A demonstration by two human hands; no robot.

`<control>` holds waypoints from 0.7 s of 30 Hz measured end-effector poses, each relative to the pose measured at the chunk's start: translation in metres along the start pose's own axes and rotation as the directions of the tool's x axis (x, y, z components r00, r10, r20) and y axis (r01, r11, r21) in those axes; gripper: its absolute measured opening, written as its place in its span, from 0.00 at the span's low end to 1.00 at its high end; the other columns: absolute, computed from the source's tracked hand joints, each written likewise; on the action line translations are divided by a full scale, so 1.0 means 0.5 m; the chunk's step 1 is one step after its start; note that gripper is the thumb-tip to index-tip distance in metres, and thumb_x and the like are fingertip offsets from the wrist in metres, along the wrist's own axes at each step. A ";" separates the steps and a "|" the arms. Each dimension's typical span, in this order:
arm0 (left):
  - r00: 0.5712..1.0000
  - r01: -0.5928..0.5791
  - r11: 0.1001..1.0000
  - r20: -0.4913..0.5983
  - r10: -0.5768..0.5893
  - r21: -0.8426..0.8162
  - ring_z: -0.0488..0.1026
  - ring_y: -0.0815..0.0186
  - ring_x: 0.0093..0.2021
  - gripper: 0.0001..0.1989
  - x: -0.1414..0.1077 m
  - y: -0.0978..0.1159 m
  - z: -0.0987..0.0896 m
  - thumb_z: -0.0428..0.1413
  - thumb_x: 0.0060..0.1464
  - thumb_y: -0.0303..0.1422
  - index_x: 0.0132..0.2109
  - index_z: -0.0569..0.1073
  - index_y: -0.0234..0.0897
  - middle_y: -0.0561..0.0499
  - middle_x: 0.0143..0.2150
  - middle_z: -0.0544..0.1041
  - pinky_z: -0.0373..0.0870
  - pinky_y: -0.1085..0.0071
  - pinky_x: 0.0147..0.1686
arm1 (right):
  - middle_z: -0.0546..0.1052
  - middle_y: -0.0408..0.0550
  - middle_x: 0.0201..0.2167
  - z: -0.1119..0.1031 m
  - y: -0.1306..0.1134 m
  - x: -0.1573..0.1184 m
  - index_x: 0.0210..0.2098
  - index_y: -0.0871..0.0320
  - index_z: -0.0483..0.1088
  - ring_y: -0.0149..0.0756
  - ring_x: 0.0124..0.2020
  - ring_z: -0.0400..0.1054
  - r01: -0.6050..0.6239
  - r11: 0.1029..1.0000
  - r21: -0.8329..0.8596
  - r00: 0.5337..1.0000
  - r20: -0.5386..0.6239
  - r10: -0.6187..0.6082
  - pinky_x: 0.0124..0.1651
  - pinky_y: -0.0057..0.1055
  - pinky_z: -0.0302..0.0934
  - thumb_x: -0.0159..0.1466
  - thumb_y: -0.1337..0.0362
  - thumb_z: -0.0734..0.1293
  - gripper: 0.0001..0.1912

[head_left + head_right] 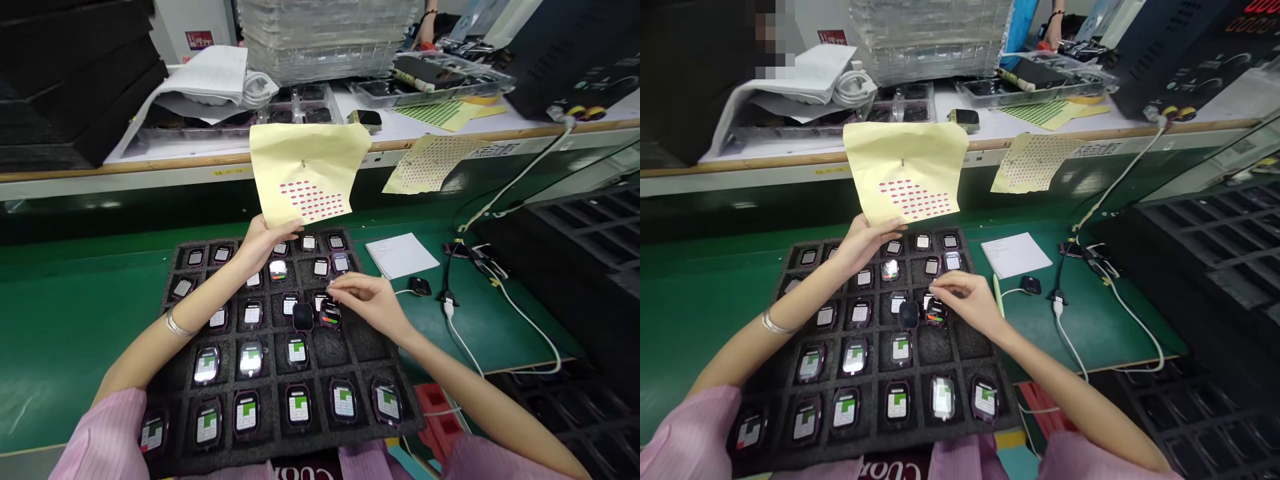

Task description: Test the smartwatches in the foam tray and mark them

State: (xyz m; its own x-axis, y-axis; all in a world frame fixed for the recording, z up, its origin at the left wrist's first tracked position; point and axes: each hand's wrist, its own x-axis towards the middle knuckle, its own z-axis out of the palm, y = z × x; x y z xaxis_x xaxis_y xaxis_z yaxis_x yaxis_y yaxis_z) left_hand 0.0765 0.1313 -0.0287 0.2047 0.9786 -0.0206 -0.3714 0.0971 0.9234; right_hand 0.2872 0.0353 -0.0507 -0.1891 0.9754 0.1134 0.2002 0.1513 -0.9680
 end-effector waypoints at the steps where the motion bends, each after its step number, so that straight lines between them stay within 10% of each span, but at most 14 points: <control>1: 1.000 0.020 1.000 0.004 -0.019 -0.005 0.77 0.65 0.37 0.19 0.002 -0.006 -0.001 0.68 0.42 0.32 0.43 0.78 0.30 0.42 0.43 0.80 0.73 0.74 0.34 | 0.79 0.51 0.29 0.001 0.014 -0.012 0.29 0.59 0.77 0.40 0.30 0.74 -0.018 1.000 -0.009 1.000 -0.004 0.017 0.33 0.33 0.71 0.58 0.53 0.72 0.14; 5: 0.997 0.074 0.997 0.003 -0.074 -0.035 0.77 0.67 0.35 0.16 0.009 -0.022 -0.001 0.67 0.44 0.32 0.40 0.78 0.29 0.43 0.37 0.81 0.71 0.75 0.33 | 0.78 0.48 0.26 -0.001 0.046 -0.037 0.39 0.60 0.75 0.36 0.23 0.72 -0.071 0.997 -0.040 0.997 -0.021 0.070 0.27 0.32 0.69 0.60 0.53 0.70 0.16; 21: 0.996 0.089 0.995 -0.027 -0.090 -0.047 0.75 0.70 0.31 0.13 0.013 -0.023 0.010 0.67 0.43 0.31 0.37 0.78 0.30 0.47 0.33 0.80 0.68 0.77 0.29 | 0.71 0.47 0.33 0.016 0.068 -0.033 0.31 0.58 0.73 0.31 0.24 0.58 0.039 0.951 -0.307 0.994 0.109 -0.005 0.26 0.29 0.55 0.63 0.63 0.67 0.07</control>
State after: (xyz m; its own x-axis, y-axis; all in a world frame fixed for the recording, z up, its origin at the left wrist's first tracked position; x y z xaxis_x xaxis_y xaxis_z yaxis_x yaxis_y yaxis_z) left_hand 0.0867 0.1354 -0.0373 0.2129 0.9704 -0.1141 -0.3935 0.1920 0.8990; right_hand 0.2891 0.0232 -0.0871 -0.2941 0.9512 0.0935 0.4779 0.2310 -0.8475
